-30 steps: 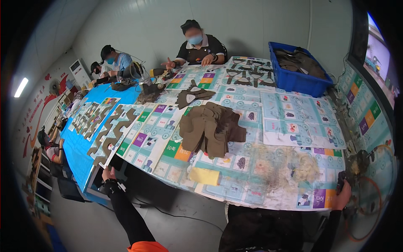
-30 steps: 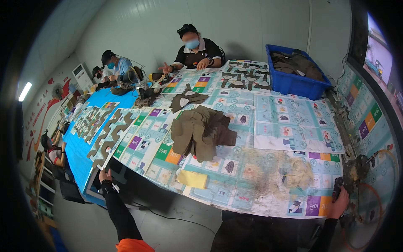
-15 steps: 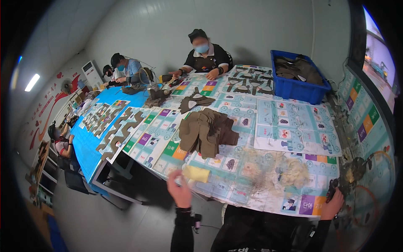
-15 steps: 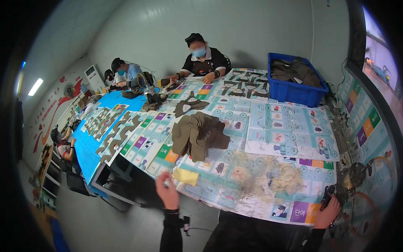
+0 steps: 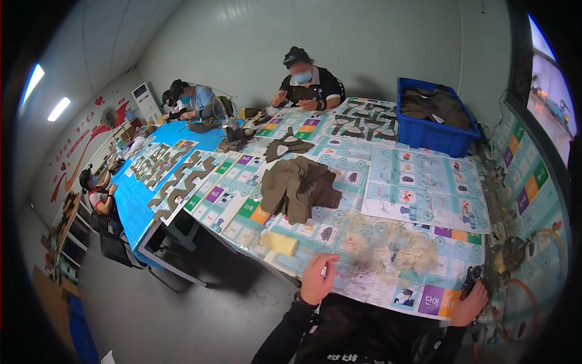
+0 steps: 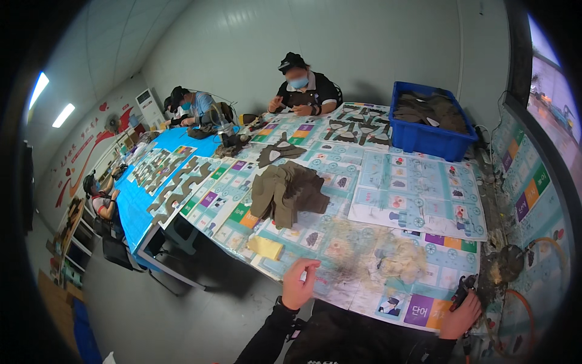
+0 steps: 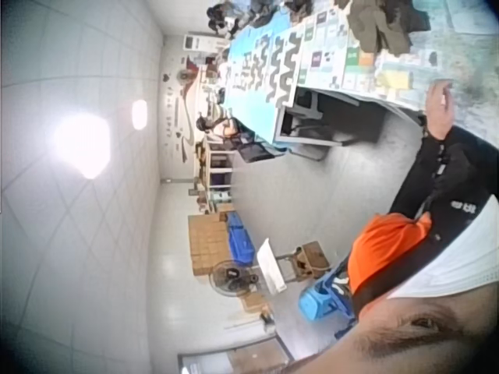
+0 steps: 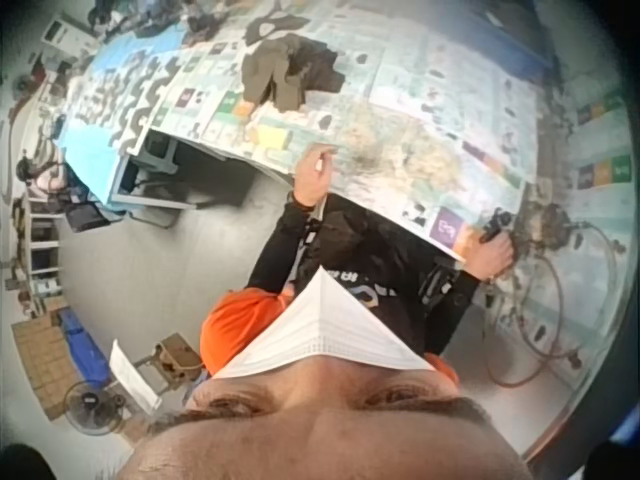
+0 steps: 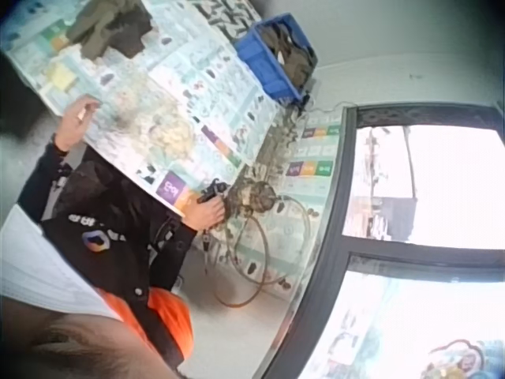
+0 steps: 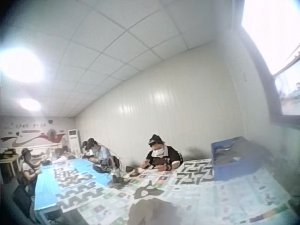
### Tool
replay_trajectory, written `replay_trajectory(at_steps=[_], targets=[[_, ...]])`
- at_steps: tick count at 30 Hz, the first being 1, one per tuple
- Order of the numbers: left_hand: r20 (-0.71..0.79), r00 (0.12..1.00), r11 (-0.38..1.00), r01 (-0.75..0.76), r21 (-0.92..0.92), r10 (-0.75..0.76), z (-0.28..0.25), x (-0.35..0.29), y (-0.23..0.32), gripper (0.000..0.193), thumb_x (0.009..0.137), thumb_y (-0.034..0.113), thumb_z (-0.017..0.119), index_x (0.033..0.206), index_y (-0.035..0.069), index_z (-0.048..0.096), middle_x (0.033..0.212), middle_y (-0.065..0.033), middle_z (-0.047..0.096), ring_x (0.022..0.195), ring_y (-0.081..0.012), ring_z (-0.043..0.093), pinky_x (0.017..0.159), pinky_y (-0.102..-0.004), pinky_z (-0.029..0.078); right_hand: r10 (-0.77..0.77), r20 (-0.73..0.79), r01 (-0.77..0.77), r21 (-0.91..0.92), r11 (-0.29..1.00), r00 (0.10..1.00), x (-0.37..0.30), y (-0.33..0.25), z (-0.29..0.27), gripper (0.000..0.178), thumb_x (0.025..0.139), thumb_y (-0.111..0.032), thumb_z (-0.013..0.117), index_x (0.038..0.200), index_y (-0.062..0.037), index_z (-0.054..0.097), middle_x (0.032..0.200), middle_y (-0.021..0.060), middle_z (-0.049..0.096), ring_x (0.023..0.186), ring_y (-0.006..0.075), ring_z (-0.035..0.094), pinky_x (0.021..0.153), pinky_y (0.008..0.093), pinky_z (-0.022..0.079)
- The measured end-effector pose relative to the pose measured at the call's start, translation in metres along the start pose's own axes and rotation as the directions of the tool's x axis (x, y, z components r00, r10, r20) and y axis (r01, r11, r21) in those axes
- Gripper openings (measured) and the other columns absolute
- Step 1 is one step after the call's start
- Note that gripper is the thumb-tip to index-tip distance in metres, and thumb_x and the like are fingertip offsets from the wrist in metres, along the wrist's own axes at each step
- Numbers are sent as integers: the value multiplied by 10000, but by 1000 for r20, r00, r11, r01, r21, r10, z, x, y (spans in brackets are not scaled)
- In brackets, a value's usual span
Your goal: Apply adhesive to shoe upper components using a handheld glue gun.
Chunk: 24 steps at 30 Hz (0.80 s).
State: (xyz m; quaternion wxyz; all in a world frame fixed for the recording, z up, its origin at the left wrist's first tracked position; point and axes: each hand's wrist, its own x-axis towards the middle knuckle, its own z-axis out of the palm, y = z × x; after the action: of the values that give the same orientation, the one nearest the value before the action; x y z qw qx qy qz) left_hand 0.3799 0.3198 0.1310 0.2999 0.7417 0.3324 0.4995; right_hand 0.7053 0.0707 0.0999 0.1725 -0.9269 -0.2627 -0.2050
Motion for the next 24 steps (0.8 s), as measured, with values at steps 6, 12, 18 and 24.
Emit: replay_trajectory(at_steps=[6, 12, 18, 24], targets=[[-12, 1000, 999, -20, 34, 21, 0, 6, 0, 174, 856, -62, 550, 970, 25, 648, 900, -111, 639, 808, -260, 627, 716, -321, 492, 3, -1, -3, 21, 1000, 1000, 1, -2, -3, 582, 672, 20, 669, 1227, -6, 497, 1181, 163, 545, 1186, 344, 474, 1030, 437, 349], [-33, 988, 985, -146, 91, 149, 10, 15, -13, 167, 832, -60, 558, 935, 32, 652, 890, -116, 637, 835, -300, 619, 729, -351, 489, 7, 8, -7, 22, 1000, 1000, 0, -3, -3, 570, 683, 19, 667, 1227, -3, 498, 1180, 164, 545, 1189, 346, 472, 1032, 435, 348], [-8, 983, 972, -178, 153, 182, 16, 15, -18, 177, 810, -71, 557, 907, 36, 658, 873, -110, 649, 832, -303, 619, 729, -357, 487, 3, 5, -3, 12, 1000, 1000, 1, -4, -5, 569, 691, 12, 673, 1232, -5, 498, 1181, 155, 548, 1189, 336, 475, 1032, 428, 349], [-26, 990, 982, -137, 127, 141, 15, 13, -19, 179, 809, -72, 552, 903, 37, 658, 869, -109, 649, 835, -300, 624, 730, -349, 491, -5, -7, 5, -1, 1000, 1000, 1, -2, -3, 569, 697, 3, 677, 1237, -11, 497, 1183, 148, 552, 1184, 325, 479, 1032, 422, 350]])
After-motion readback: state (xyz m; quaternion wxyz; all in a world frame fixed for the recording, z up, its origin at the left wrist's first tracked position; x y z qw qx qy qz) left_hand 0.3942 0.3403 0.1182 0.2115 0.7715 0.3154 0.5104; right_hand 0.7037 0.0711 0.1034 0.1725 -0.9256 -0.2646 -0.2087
